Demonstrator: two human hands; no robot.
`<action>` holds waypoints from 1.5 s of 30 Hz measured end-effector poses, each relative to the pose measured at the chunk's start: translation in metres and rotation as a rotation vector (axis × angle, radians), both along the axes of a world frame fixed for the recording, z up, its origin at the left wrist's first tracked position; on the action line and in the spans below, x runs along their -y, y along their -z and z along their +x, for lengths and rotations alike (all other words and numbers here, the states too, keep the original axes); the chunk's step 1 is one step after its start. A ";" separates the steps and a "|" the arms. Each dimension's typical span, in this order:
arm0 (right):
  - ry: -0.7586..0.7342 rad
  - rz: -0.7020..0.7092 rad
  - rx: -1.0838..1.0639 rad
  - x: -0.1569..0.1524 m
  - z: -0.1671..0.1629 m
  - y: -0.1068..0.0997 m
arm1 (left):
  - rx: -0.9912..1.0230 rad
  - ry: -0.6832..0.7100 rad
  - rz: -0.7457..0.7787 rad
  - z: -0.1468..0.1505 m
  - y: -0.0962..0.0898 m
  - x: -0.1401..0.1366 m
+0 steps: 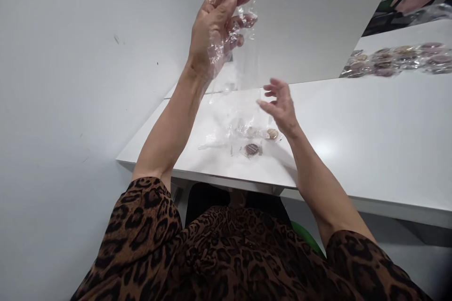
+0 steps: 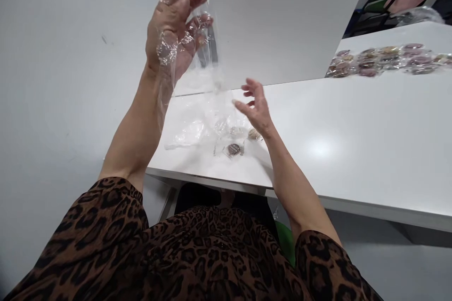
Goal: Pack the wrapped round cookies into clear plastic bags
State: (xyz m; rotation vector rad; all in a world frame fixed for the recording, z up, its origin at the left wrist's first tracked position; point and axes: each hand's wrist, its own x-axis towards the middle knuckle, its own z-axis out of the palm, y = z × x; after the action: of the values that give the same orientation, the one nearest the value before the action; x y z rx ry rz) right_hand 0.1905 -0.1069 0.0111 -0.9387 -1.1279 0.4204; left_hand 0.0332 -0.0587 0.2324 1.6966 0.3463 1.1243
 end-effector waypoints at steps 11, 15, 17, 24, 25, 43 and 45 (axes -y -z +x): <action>-0.183 -0.081 -0.158 0.003 -0.029 -0.005 | -0.295 0.057 0.077 0.020 0.016 0.075; 0.004 0.164 -0.458 -0.002 0.004 -0.015 | -0.161 0.204 0.121 -0.005 0.034 0.054; 0.018 0.207 -0.478 -0.002 0.022 -0.016 | -0.167 0.165 0.073 -0.016 0.049 0.037; -0.201 0.215 -0.455 -0.006 0.021 -0.006 | -0.539 0.095 -0.207 -0.022 0.130 -0.005; -0.226 0.179 -0.441 -0.005 0.015 -0.005 | -0.563 0.137 -0.213 -0.020 0.140 -0.008; -0.066 -0.061 -0.372 -0.006 0.010 0.000 | -0.440 -0.108 -0.150 -0.018 0.115 -0.041; -0.070 -0.108 -0.360 -0.006 0.008 0.000 | -0.380 -0.126 -0.228 -0.022 0.121 -0.046</action>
State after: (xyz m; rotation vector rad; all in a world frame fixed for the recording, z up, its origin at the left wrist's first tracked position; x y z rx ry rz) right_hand 0.1984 -0.1014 0.0112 -0.8766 -0.8164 0.6839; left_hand 0.0107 -0.0129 0.1110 1.6949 0.7988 0.8097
